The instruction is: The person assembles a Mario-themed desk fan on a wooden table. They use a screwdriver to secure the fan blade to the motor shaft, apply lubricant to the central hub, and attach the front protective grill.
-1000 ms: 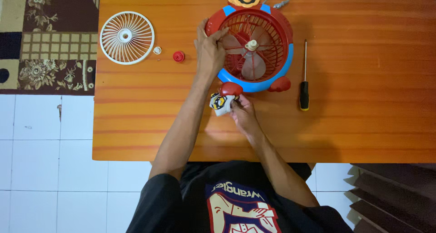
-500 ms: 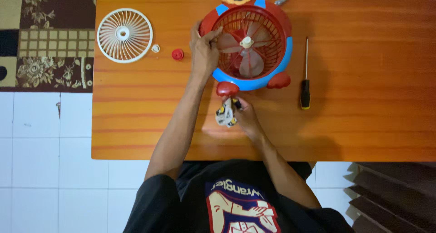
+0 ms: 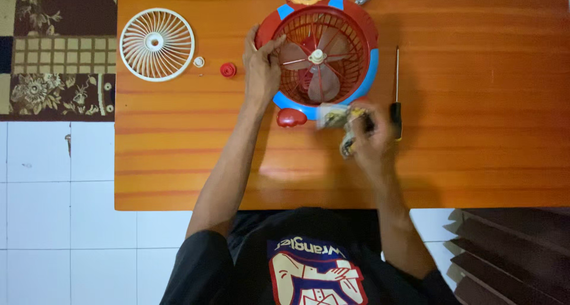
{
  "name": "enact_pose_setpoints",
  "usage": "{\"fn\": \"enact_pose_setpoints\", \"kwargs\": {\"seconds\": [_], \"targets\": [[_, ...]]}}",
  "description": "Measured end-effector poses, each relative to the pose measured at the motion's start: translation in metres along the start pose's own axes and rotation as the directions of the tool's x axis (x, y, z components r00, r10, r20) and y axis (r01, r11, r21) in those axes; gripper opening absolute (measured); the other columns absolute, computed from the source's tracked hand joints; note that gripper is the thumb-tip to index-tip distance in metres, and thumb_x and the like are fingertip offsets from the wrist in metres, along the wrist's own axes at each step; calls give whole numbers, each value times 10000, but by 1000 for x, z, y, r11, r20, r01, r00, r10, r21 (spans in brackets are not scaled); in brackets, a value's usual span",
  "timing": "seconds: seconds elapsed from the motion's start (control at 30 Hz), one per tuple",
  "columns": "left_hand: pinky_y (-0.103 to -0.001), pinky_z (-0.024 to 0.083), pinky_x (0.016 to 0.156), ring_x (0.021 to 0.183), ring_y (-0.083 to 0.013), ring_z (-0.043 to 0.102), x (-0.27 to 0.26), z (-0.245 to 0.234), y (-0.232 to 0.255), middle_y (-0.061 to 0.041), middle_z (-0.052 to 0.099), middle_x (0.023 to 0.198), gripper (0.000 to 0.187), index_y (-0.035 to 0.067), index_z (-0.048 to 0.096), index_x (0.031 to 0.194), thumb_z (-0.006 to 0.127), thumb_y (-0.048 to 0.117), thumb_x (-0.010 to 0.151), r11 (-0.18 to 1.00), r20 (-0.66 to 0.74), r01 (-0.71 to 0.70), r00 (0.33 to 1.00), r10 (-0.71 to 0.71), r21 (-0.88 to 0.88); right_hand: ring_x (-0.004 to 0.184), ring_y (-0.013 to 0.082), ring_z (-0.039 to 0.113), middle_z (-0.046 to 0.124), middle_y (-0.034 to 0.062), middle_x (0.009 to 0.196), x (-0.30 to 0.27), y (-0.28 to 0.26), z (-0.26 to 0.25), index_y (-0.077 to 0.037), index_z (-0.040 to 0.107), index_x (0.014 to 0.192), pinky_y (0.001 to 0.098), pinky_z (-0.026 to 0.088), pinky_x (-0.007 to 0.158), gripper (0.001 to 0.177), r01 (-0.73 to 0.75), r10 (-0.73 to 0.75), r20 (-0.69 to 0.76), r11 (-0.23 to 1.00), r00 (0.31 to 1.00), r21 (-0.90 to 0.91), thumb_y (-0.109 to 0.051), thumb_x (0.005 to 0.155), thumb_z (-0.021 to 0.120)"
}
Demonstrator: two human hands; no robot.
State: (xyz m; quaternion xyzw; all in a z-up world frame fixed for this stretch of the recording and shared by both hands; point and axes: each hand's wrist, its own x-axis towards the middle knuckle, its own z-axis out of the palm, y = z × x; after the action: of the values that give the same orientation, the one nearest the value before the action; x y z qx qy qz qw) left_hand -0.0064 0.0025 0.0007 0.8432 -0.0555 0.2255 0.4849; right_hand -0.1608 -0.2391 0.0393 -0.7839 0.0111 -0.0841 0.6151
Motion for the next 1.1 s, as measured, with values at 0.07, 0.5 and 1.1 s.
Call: {"fn": "enact_pose_setpoints", "kwargs": {"seconds": [0.07,0.5,1.1], "targets": [[-484,400,1180,1446,-459,428,-1,0,0,-297,399,1544,405,105,776,1215,568,-88,927,1000,4,6,1000,-6,-13,885,175,646,656,65,1015,20,-33,-22,-67,671,1177,321,537,790,157,163,-195,-91,947,977,-278,-62,1021,653],[-511,393,1152,1382,-456,451,0,4,7,-271,367,1572,441,149,767,1231,598,-53,877,995,33,72,997,-74,68,1076,274,587,721,31,977,80,-33,18,-144,779,988,470,391,923,150,472,-195,436,498,879,-728,-202,853,750],[-570,468,1020,1249,-470,502,10,-18,32,-276,312,1606,391,138,745,1193,590,295,870,919,226,14,968,-112,395,1059,356,617,615,189,1116,135,-20,17,14,607,1157,444,494,929,123,455,-500,-4,792,866,-407,-30,1066,536]]}}
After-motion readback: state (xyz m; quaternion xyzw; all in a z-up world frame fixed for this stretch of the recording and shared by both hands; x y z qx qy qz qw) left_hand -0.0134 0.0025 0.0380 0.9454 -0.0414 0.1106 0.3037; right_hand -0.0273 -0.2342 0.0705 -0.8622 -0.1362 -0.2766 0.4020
